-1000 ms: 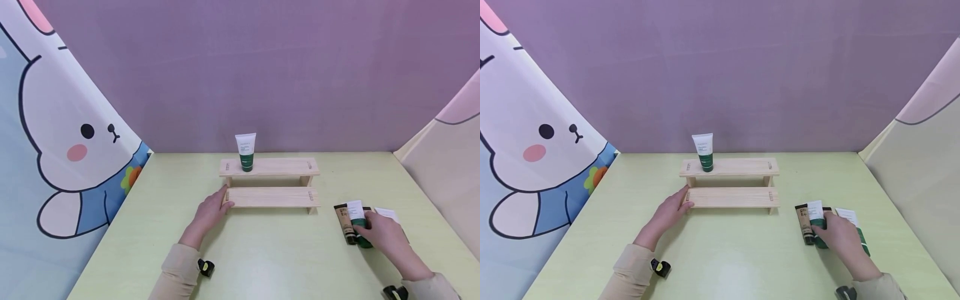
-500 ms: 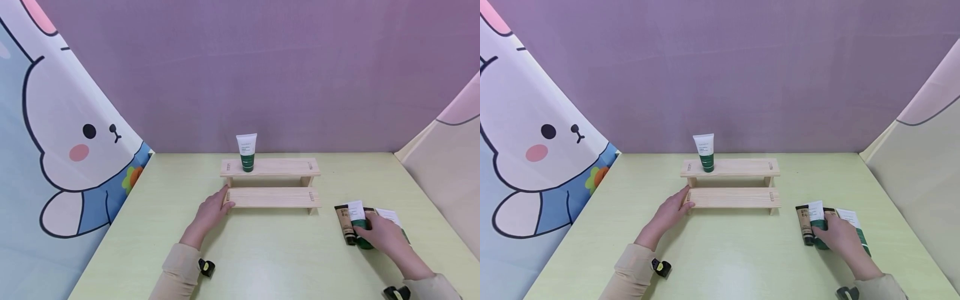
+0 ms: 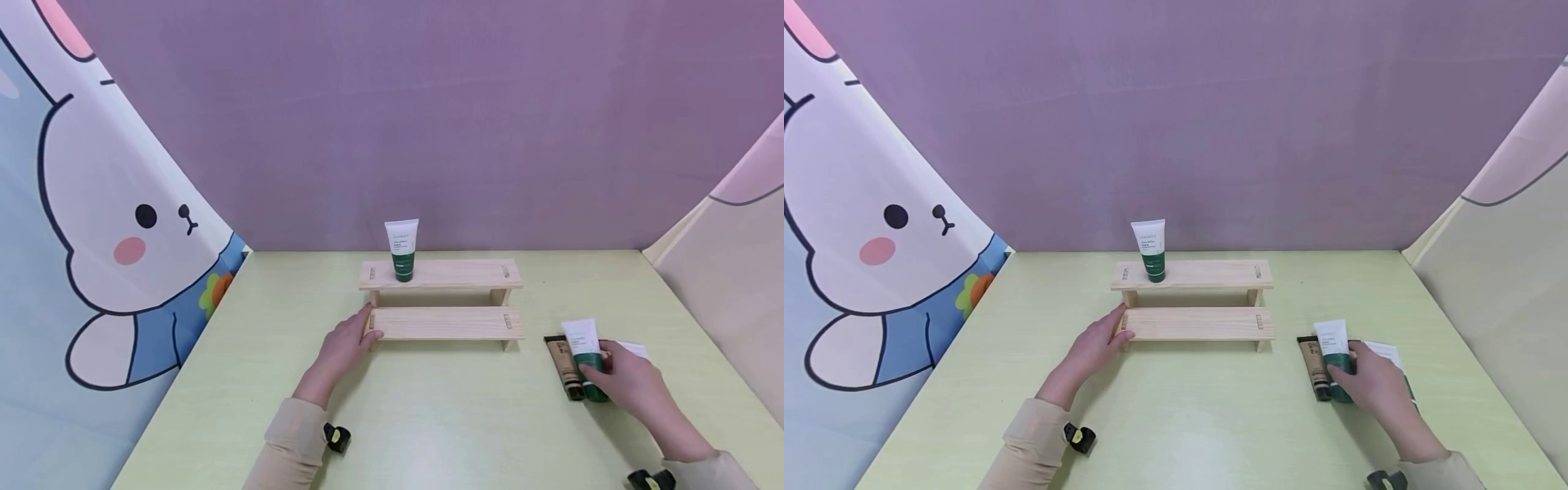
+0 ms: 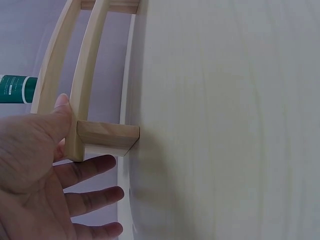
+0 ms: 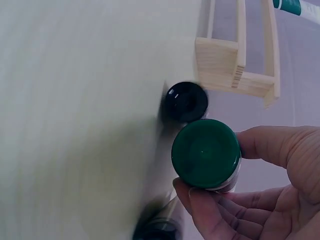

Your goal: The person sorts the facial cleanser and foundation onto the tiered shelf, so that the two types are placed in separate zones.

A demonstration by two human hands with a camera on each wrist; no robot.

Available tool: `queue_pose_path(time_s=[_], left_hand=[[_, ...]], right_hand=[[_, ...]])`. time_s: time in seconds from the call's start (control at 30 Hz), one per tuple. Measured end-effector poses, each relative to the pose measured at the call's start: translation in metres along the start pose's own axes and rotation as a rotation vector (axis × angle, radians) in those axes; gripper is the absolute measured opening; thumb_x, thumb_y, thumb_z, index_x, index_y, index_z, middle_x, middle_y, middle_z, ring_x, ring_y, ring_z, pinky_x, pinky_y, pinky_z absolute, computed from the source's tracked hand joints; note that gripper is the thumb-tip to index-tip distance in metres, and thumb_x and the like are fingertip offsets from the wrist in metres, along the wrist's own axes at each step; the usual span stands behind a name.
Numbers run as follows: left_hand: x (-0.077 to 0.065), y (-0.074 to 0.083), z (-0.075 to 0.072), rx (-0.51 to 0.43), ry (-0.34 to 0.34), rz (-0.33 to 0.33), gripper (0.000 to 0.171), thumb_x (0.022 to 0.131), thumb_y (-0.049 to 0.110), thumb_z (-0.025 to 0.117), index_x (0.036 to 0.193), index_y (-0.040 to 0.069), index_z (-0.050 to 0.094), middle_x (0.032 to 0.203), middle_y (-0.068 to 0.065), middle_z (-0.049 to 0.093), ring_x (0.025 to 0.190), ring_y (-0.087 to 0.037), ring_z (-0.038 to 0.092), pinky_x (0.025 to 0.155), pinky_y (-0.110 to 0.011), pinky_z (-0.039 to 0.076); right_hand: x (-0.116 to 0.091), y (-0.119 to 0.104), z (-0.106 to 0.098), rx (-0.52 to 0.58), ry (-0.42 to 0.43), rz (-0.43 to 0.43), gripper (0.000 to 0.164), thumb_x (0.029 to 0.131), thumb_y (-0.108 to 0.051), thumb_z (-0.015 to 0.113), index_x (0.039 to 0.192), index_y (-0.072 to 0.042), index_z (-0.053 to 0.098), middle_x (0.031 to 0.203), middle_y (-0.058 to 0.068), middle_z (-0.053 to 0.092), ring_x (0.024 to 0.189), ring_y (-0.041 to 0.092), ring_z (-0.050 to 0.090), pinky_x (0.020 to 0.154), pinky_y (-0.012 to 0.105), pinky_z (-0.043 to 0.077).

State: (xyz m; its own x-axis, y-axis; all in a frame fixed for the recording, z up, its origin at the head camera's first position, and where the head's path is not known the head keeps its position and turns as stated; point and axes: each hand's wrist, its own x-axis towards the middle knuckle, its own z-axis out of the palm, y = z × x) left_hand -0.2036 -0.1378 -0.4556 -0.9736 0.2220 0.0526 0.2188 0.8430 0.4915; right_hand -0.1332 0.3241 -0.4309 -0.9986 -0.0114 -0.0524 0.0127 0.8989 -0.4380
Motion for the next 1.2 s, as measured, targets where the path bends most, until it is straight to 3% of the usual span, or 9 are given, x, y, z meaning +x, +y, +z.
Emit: queue_pose_path(time_s=[0.33,0.47,0.87,1.2], left_hand=[[-0.001,0.001,-0.002,0.002,0.003,0.0,0.063,0.098,0.037,0.056,0.15,0.009,0.035,0.138,-0.019,0.054,0.119,-0.041,0.054,0.09,-0.059,0.045],[-0.002,0.001,-0.002,0.005,0.003,0.002,0.063,0.099,0.038,0.056,0.15,0.009,0.035,0.138,-0.019,0.054,0.119,-0.041,0.054,0.089,-0.059,0.045],[-0.001,0.001,-0.002,0.01,-0.005,-0.001,0.064,0.099,0.039,0.054,0.151,0.008,0.033,0.142,-0.018,0.051,0.122,-0.041,0.053,0.092,-0.059,0.044],[-0.001,0.001,-0.001,0.023,-0.009,-0.012,0.064,0.099,0.039,0.055,0.152,0.009,0.033,0.142,-0.018,0.051,0.122,-0.04,0.052,0.093,-0.059,0.043]], right_hand=[[-0.002,-0.009,-0.005,0.04,0.052,-0.027,0.066,0.092,-0.029,0.068,0.128,0.02,0.042,0.099,0.035,0.063,0.083,0.04,0.064,0.057,0.042,0.05],[-0.002,-0.014,-0.007,0.056,0.076,-0.037,0.066,0.093,-0.03,0.067,0.13,0.018,0.041,0.104,0.036,0.062,0.086,0.045,0.064,0.06,0.046,0.05],[0.005,-0.037,-0.009,0.14,0.136,-0.101,0.064,0.093,-0.032,0.068,0.134,0.011,0.043,0.102,0.029,0.065,0.088,0.042,0.064,0.061,0.044,0.052],[0.019,-0.074,-0.013,0.215,0.149,-0.162,0.064,0.094,-0.031,0.067,0.141,0.003,0.039,0.111,0.028,0.063,0.084,0.034,0.067,0.06,0.036,0.052]])
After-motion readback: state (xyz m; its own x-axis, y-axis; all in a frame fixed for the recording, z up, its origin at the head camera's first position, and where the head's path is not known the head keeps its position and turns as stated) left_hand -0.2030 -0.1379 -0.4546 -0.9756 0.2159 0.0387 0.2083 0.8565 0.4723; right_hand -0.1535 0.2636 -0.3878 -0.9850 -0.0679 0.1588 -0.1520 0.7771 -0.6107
